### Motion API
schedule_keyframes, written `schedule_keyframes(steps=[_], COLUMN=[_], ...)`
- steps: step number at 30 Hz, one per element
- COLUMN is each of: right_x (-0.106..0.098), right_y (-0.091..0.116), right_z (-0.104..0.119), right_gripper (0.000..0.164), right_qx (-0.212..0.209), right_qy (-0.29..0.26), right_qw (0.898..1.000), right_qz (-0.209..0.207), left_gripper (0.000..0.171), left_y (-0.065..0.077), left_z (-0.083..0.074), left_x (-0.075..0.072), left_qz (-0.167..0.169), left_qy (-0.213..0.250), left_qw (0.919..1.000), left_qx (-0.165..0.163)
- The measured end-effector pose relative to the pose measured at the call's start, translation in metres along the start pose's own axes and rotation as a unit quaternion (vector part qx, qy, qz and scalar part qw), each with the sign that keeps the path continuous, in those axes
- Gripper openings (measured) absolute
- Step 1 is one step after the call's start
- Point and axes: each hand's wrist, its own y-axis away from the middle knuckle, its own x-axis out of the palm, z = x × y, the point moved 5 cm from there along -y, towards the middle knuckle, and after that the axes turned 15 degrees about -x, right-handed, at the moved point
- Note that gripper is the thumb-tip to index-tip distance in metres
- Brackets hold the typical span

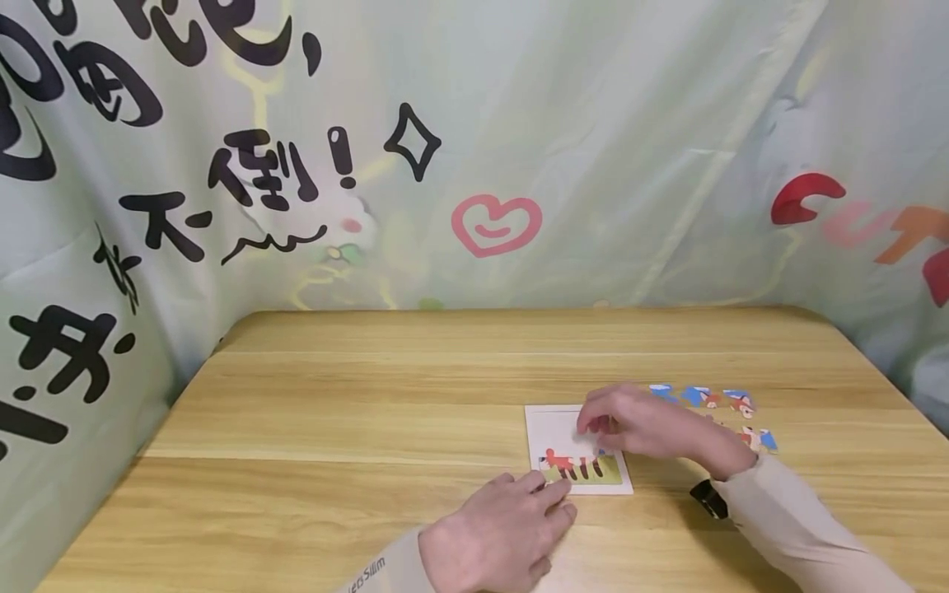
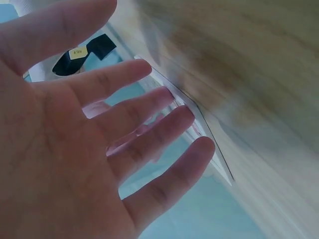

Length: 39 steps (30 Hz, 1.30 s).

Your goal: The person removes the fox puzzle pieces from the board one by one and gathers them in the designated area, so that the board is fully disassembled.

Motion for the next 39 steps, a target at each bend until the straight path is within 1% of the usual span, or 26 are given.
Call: schedule_keyframes(steps=[4, 8, 11, 13, 16, 21, 22, 27, 30, 35, 39], right_x=[0.009, 0.016, 0.02, 0.022, 0.024, 0.025, 0.025, 0.022, 0.022, 0.023, 0.025], right_y=[-0.008, -0.013, -0.015, -0.017, -0.019, -0.021, -0.022, -0.024, -0.025, -0.026, -0.026], right_z=[0.004, 0.007, 0.008, 0.009, 0.01, 0.009, 0.009, 0.004, 0.001, -0.001, 0.0], right_gripper=[0.025, 0.026, 0.028, 0.031, 0.037, 0.043, 0.043, 0.041, 0.041, 0.041, 0.038], right_qx=[-0.002, -0.013, -0.021, -0.029, -0.029, -0.021, -0.021, -0.009, 0.005, 0.008, 0.018], right_qy=[-0.017, -0.043, -0.054, -0.056, -0.057, -0.059, -0.059, -0.057, -0.07, -0.094, -0.093], right_qw=[1.0, 0.999, 0.998, 0.997, 0.997, 0.996, 0.996, 0.996, 0.995, 0.994, 0.994], right_qz=[0.018, 0.028, 0.031, 0.034, 0.045, 0.065, 0.067, 0.069, 0.069, 0.064, 0.06], left_gripper=[0.05, 0.051, 0.05, 0.049, 0.048, 0.053, 0.054, 0.057, 0.058, 0.061, 0.061], left_y=[0.005, 0.013, 0.014, 0.013, 0.012, 0.009, 0.009, 0.005, 0.004, 0.004, 0.003], left_z=[0.004, 0.009, 0.009, 0.009, 0.008, 0.008, 0.008, 0.01, 0.012, 0.014, 0.013], left_x=[0.003, 0.005, 0.006, 0.005, 0.004, 0.006, 0.007, 0.011, 0.013, 0.014, 0.013], left_qz=[-0.015, -0.03, -0.029, -0.023, -0.018, 0.002, 0.01, 0.023, 0.033, 0.042, 0.043], left_qy=[0.01, 0.026, 0.03, 0.031, 0.025, 0.02, 0.023, 0.007, 0.0, 0.006, 0.004], left_qw=[0.9998, 0.999, 0.9988, 0.9989, 0.9991, 0.9995, 0.9994, 0.9997, 0.9994, 0.9989, 0.9988], left_qx=[0.011, 0.02, 0.024, 0.027, 0.03, 0.025, 0.022, -0.002, -0.015, -0.02, -0.021])
